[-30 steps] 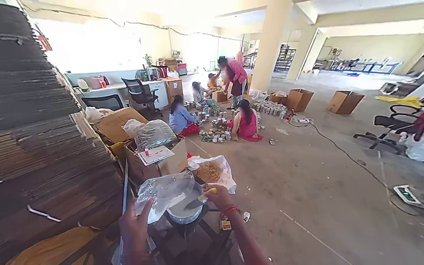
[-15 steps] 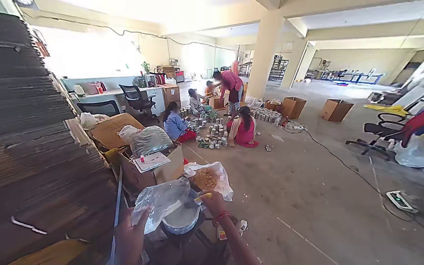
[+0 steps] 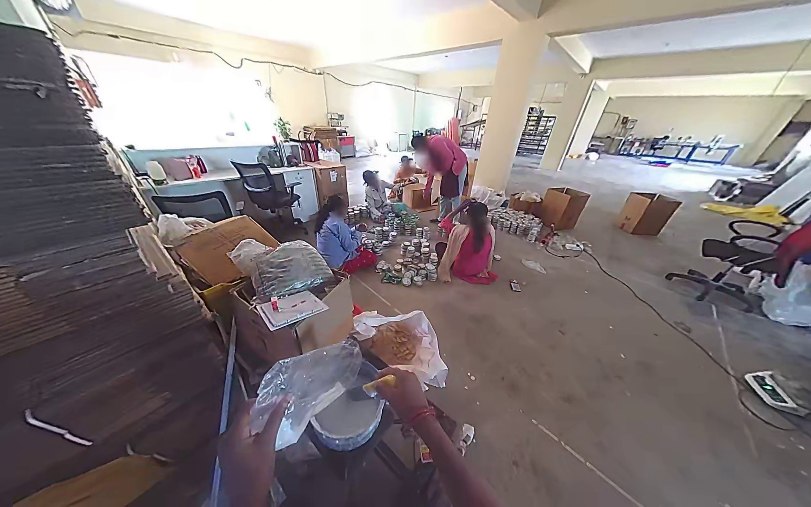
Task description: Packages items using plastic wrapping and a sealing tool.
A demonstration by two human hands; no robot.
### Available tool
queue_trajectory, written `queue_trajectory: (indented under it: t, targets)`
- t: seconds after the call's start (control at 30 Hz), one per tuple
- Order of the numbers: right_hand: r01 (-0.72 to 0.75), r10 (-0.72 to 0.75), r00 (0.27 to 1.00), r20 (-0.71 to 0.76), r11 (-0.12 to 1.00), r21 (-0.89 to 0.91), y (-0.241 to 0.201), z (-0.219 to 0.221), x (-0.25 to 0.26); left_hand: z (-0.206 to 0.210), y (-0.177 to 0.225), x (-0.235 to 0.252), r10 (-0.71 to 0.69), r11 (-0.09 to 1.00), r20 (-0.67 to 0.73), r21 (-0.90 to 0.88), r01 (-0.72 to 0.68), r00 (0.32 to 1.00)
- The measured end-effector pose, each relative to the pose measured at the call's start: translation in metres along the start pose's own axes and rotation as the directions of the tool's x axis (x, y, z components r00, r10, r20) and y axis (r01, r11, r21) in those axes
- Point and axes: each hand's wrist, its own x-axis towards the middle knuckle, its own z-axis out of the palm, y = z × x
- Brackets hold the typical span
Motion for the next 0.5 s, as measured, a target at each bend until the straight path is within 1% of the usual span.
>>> queue_trajectory:
  t: [0.07,0.13,0.23,0.3,0.33,0.37,0.43,0.5]
  targets:
    - [-0.001,-0.003,0.996,0.088,0.999,0.043,-0.001,-0.003,-0.001,-0.001,0.001,0.001,0.000,1.000,0.001,-0.002,0.000,1.000]
    - [-0.033,0.027,0.993,0.113,0.998,0.053,-0.003,-0.014,-0.004,-0.002,-0.001,0.001,0.009,1.000,-0.003,-0.004,-0.009,1.000]
    - [-0.083,0.083,0.996,0.015,0.996,-0.016,-0.004,-0.027,0.000,-0.004,-0.001,0.001,-0.010,1.000,0.007,0.002,0.010,1.000]
    - [-0.096,0.094,0.994,-0.048,0.994,-0.055,-0.007,-0.026,0.004,-0.003,-0.001,0.000,-0.017,1.000,0.015,0.009,0.017,1.000]
    - [-0.087,0.084,0.995,-0.057,0.995,-0.051,-0.007,-0.021,0.006,-0.003,-0.001,0.000,-0.017,1.000,0.018,0.013,0.016,1.000]
    - [-0.065,0.063,0.997,-0.043,0.997,-0.039,-0.004,-0.014,0.008,-0.002,0.000,-0.001,-0.016,1.000,0.021,0.015,0.016,1.000]
    - [-0.012,0.012,0.999,0.048,1.000,-0.010,-0.002,-0.005,0.006,-0.001,0.001,-0.001,-0.010,1.000,0.024,0.012,0.010,1.000]
    - [0.024,-0.026,0.990,0.139,1.000,0.017,-0.005,-0.009,-0.001,0.000,0.000,-0.001,0.000,1.000,0.016,-0.001,0.000,1.000]
